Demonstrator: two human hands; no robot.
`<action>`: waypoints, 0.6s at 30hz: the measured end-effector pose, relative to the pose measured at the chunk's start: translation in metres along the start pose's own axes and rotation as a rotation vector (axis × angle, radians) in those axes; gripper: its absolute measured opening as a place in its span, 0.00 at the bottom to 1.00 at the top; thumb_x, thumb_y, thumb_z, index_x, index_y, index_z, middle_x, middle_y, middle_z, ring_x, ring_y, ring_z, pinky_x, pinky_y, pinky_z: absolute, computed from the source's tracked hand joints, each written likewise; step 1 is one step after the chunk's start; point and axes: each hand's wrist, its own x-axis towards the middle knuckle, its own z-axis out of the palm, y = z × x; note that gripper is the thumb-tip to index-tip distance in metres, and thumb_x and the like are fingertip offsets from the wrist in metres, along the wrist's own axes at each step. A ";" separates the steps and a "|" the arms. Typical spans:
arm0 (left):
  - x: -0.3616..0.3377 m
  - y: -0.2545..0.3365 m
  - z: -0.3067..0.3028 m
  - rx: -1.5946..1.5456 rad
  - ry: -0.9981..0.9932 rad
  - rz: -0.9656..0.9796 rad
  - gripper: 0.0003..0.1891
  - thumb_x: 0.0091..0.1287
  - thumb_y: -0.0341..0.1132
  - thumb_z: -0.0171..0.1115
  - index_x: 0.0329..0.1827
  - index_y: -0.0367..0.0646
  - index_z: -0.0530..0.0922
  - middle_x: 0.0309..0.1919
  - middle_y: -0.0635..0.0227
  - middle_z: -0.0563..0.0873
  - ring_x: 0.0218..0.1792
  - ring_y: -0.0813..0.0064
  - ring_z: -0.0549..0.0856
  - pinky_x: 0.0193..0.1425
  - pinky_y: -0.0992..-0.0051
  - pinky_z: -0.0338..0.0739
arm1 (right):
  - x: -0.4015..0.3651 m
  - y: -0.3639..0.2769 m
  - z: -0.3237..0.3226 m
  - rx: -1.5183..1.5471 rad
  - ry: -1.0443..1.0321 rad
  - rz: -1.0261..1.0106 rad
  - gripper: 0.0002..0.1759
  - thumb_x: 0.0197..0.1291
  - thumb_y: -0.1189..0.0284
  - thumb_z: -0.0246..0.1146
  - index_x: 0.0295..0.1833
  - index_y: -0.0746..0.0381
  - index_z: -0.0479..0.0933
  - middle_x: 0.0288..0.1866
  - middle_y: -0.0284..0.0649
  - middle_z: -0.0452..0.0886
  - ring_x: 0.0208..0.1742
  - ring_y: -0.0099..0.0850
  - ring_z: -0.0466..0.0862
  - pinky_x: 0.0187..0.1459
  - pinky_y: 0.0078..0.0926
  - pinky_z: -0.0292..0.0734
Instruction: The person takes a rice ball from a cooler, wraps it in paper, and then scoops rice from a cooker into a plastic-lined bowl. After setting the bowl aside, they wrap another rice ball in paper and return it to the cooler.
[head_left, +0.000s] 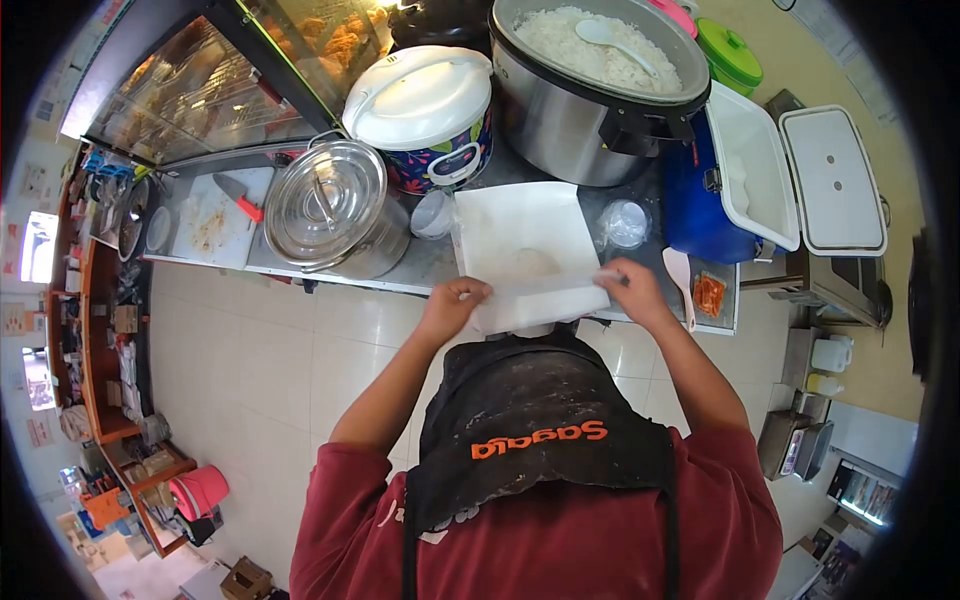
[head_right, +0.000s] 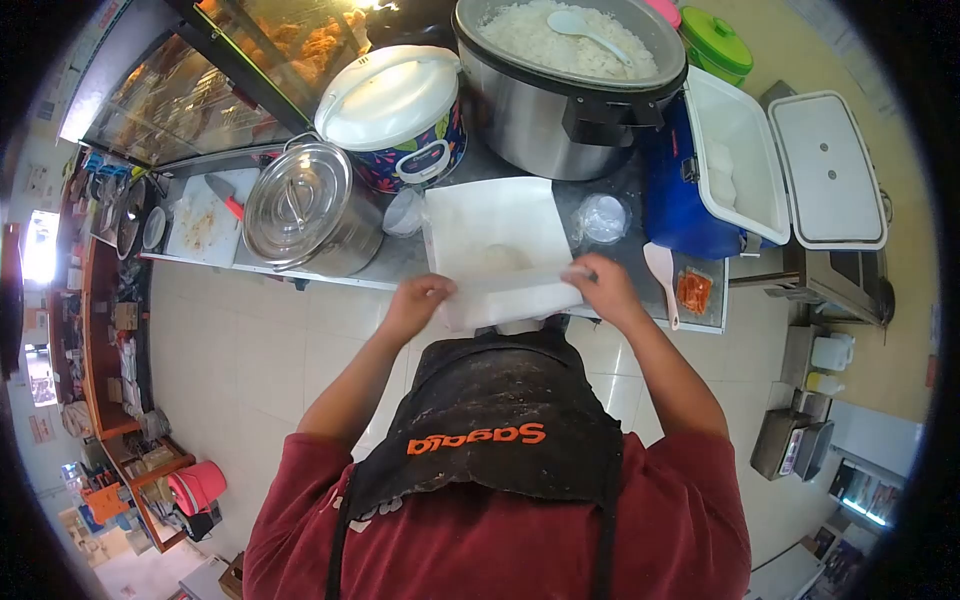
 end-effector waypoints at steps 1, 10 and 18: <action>0.008 -0.004 0.001 -0.103 0.014 -0.082 0.11 0.76 0.38 0.63 0.48 0.40 0.86 0.38 0.68 0.90 0.47 0.77 0.86 0.51 0.73 0.78 | 0.007 0.006 0.008 0.122 0.031 0.078 0.11 0.67 0.68 0.68 0.48 0.65 0.84 0.41 0.40 0.89 0.44 0.32 0.87 0.47 0.31 0.80; 0.024 0.030 0.014 0.400 0.171 0.671 0.10 0.76 0.35 0.60 0.41 0.36 0.81 0.38 0.57 0.88 0.42 0.56 0.86 0.47 0.60 0.78 | 0.050 0.025 0.051 0.571 0.284 0.215 0.17 0.76 0.61 0.63 0.47 0.66 0.84 0.32 0.30 0.83 0.34 0.18 0.76 0.38 0.23 0.75; -0.004 -0.013 0.027 -0.047 0.153 0.128 0.15 0.79 0.37 0.57 0.35 0.34 0.75 0.27 0.51 0.80 0.32 0.52 0.82 0.40 0.62 0.75 | 0.026 0.053 0.042 0.322 0.205 0.117 0.19 0.75 0.59 0.63 0.41 0.67 0.80 0.28 0.37 0.80 0.31 0.24 0.75 0.35 0.28 0.72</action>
